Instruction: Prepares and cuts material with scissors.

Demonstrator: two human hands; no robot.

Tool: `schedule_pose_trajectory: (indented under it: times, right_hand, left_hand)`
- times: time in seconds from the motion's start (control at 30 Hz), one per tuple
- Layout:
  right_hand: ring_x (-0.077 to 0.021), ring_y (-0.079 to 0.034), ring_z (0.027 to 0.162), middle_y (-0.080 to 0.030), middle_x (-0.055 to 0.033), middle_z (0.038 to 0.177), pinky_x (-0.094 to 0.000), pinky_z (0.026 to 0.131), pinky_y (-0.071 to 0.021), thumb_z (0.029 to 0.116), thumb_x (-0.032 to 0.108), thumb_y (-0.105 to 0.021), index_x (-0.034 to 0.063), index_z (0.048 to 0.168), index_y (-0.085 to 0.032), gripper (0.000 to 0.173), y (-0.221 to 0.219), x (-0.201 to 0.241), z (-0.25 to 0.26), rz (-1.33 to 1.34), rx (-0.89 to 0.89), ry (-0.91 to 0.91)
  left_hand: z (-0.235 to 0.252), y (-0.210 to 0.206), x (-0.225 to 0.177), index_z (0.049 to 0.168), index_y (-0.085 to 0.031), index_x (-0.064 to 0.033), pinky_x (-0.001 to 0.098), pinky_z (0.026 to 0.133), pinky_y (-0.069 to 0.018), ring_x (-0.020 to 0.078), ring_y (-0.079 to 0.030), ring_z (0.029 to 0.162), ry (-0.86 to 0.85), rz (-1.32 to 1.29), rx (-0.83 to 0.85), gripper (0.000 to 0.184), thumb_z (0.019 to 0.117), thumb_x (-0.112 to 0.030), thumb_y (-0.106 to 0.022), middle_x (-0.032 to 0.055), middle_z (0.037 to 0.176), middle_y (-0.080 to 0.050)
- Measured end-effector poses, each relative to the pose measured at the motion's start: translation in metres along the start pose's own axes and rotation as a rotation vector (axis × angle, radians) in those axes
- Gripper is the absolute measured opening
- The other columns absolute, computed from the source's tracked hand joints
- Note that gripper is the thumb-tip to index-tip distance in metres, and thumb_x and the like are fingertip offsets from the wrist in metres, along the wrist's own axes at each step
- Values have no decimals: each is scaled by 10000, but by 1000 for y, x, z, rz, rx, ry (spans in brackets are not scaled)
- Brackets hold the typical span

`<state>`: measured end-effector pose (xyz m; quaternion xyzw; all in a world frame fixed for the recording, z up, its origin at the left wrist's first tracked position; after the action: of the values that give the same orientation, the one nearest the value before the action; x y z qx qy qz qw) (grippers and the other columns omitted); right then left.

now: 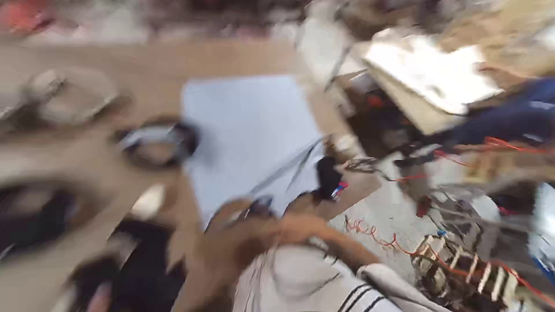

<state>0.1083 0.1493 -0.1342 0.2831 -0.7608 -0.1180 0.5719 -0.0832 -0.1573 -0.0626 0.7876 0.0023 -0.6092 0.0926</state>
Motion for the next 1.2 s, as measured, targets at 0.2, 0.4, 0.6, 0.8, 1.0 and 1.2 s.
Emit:
schedule_pose_trajectory:
  times: [0.2, 0.4, 0.6, 0.8, 1.0, 1.2]
  right_hand:
    - [-373, -650, 1210, -673, -188, 1311, -614, 1033, -505, 1050, 307, -565, 85, 1417, -602, 431, 2, -23, 46, -375, -10, -207]
    - [-298, -715, 1052, -721, -160, 1185, -505, 924, -589, 1031, 316, -606, 42, 1336, -650, 412, -24, -19, 66, -354, -165, -71]
    - [-284, -711, 1047, -723, -147, 1163, -493, 918, -590, 1010, 281, -635, 44, 1309, -664, 383, -51, -1, 104, -299, -110, 30]
    - [-362, -668, 1140, -656, -194, 1308, -564, 952, -554, 1006, 295, -633, 96, 1479, -528, 525, -44, 47, 210, -396, -75, 57]
    - [-503, -320, 1472, -246, -155, 1688, -725, 1029, -423, 796, 80, -813, 341, 1599, -365, 956, -46, 95, 382, -676, 0, 270]
    - [-383, -584, 1237, -579, -212, 1338, -561, 1004, -534, 823, 154, -818, 141, 1399, -592, 619, -31, 70, 396, -362, -96, 210]
  left_hand:
    - [77, 97, 121, 1405, -563, -56, 423, 970, -597, 216, -694, 1133, 116, 240, -170, 690, 826, -280, -865, 138, 1299, -677]
    - [85, 76, 149, 1397, -560, -97, 451, 883, -625, 240, -734, 1013, 173, 207, -42, 633, 854, -249, -849, 136, 1208, -717]
    - [115, 145, 137, 1374, -591, -90, 427, 834, -620, 217, -727, 991, 181, 135, -173, 601, 867, -295, -840, 116, 1170, -731]
    - [136, 153, 135, 1386, -600, -92, 411, 976, -594, 171, -724, 1076, 278, 360, 254, 620, 845, -251, -859, 67, 1159, -756]
    - [154, 130, 115, 1502, -492, -157, 612, 1029, -514, 356, -658, 1202, 111, 828, -47, 721, 880, -313, -821, 164, 1310, -678]
    - [140, 103, 72, 1595, -371, -182, 455, 1172, -420, 244, -360, 1514, -224, 830, -171, 860, 885, -452, -772, 80, 1723, -172]
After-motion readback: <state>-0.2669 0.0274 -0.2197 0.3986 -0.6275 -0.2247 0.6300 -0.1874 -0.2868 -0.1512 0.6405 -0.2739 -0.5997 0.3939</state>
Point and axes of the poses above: each hand's wrist, its own z-axis towards the middle knuckle, its own y-axis out of the back of the hand, x = y × z, the point moved 4 cm from there along z, towards the middle knuckle
